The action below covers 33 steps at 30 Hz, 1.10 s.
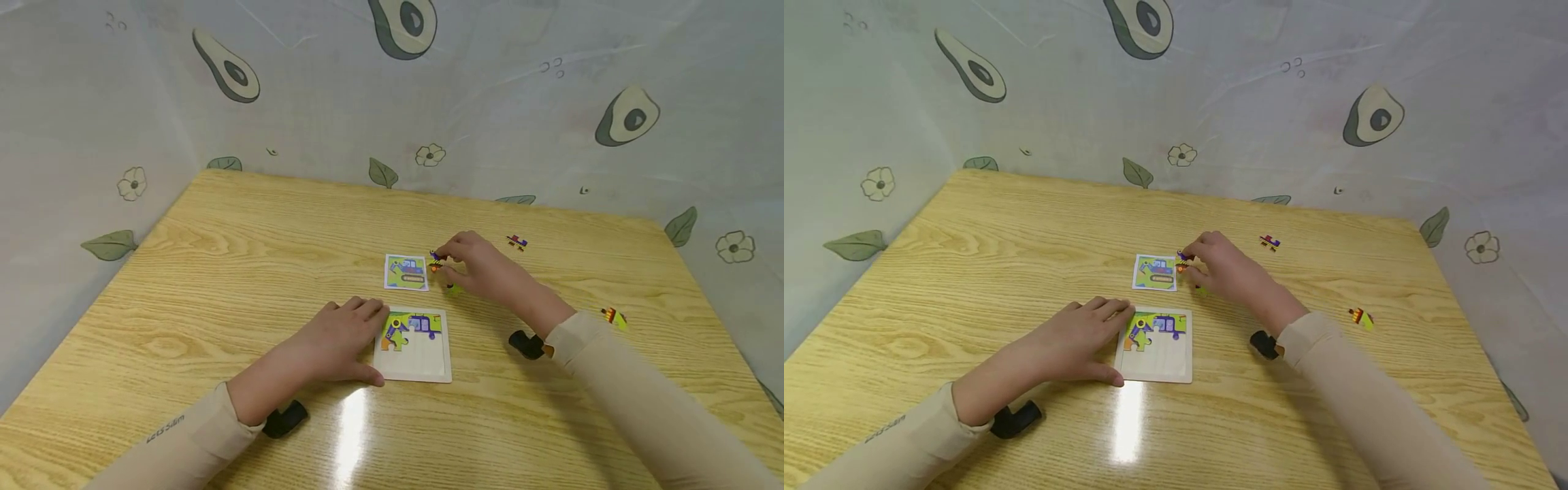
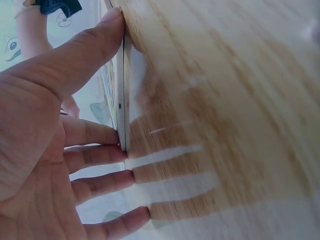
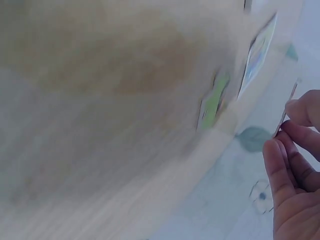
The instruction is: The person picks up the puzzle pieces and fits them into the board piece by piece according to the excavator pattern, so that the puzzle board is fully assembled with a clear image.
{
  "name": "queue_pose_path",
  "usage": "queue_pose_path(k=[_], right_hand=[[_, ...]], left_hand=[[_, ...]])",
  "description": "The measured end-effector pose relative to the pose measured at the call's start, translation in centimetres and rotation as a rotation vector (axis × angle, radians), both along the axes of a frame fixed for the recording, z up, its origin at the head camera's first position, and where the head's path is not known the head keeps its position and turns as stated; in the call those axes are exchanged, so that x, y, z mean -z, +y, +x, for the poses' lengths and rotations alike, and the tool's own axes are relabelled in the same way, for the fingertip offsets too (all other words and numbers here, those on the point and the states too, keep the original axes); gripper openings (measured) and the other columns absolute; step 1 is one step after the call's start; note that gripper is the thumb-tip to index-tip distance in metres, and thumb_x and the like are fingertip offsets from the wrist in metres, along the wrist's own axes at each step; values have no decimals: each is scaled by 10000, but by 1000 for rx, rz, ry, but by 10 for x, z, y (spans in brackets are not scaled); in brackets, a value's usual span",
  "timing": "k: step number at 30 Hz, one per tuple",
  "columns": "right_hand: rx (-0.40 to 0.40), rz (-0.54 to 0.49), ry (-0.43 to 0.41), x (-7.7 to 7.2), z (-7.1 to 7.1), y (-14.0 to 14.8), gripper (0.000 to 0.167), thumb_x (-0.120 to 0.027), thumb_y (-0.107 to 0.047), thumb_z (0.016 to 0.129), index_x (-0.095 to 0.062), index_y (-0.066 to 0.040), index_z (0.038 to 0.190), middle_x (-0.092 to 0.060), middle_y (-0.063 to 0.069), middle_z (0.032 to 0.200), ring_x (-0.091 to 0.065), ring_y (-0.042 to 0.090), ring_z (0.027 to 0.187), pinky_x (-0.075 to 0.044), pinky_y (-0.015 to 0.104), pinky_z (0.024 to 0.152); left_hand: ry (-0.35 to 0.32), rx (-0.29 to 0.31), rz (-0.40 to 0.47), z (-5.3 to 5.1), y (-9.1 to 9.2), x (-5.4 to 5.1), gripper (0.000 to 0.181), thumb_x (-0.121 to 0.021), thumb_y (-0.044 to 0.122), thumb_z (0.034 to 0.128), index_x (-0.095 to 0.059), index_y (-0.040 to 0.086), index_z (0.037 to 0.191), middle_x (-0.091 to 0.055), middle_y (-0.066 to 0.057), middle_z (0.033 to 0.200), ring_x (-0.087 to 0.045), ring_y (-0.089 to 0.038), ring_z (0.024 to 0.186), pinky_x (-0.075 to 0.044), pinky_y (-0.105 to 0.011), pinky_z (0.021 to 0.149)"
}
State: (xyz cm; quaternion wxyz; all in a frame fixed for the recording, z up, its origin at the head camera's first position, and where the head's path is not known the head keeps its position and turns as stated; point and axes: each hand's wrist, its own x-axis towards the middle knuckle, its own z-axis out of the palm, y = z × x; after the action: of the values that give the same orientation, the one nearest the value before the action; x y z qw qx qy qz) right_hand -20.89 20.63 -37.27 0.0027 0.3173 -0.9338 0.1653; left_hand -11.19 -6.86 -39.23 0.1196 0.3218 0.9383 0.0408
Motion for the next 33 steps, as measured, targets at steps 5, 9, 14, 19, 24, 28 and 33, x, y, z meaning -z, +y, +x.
queue_pose_path(k=[5,9,14,19,24,28,33], right_hand=[[-82,-12,37,3,24,-7,251,-713,-112,986,-724,-20,1220,-690,137,1179,-628,277,1090,-572,416,892],[-140,-17,34,6,40,-12,249,-735,-127,975,-728,-40,1208,-684,102,1154,-625,231,1067,-572,380,876],[-182,-1,-33,12,57,-15,255,-738,-135,973,-739,-65,1218,-683,57,1172,-628,178,1063,-578,335,882],[-216,31,-87,18,68,-17,246,-721,-142,985,-746,-80,1222,-686,37,1182,-634,165,1081,-577,329,906],[-258,36,-111,21,74,-18,238,-699,-157,999,-749,-94,1223,-687,29,1184,-633,149,1078,-576,328,914],[-283,40,-108,23,75,-18,229,-683,-150,1006,-746,-98,1219,-688,28,1192,-632,147,1076,-575,329,914],[-298,49,-100,25,74,-18,232,-672,-141,1007,-747,-91,1221,-691,29,1189,-635,152,1074,-573,331,911]], left_hand=[[3,-1,2,1,-1,1,1053,-764,665,847,-383,48,1610,-437,-119,1640,-444,-350,1487,-462,-624,1107],[8,-8,2,1,-1,2,1060,-770,672,836,-390,54,1608,-441,-110,1639,-448,-337,1485,-467,-608,1100],[11,-10,0,1,-1,2,1076,-768,686,827,-385,56,1611,-440,-99,1640,-447,-320,1488,-471,-586,1095],[4,-4,0,0,-2,2,1069,-761,680,838,-375,55,1615,-430,-106,1647,-440,-331,1493,-463,-604,1105],[11,0,-10,0,-2,1,1063,-750,684,846,-375,55,1615,-427,-116,1649,-440,-342,1495,-465,-614,1107],[23,2,-13,-1,-2,1,1065,-750,690,842,-382,53,1612,-438,-113,1642,-448,-335,1488,-478,-586,1091],[30,9,-9,-1,-2,1,1059,-748,690,842,-385,55,1608,-447,-108,1630,-454,-331,1480,-484,-569,1076]])
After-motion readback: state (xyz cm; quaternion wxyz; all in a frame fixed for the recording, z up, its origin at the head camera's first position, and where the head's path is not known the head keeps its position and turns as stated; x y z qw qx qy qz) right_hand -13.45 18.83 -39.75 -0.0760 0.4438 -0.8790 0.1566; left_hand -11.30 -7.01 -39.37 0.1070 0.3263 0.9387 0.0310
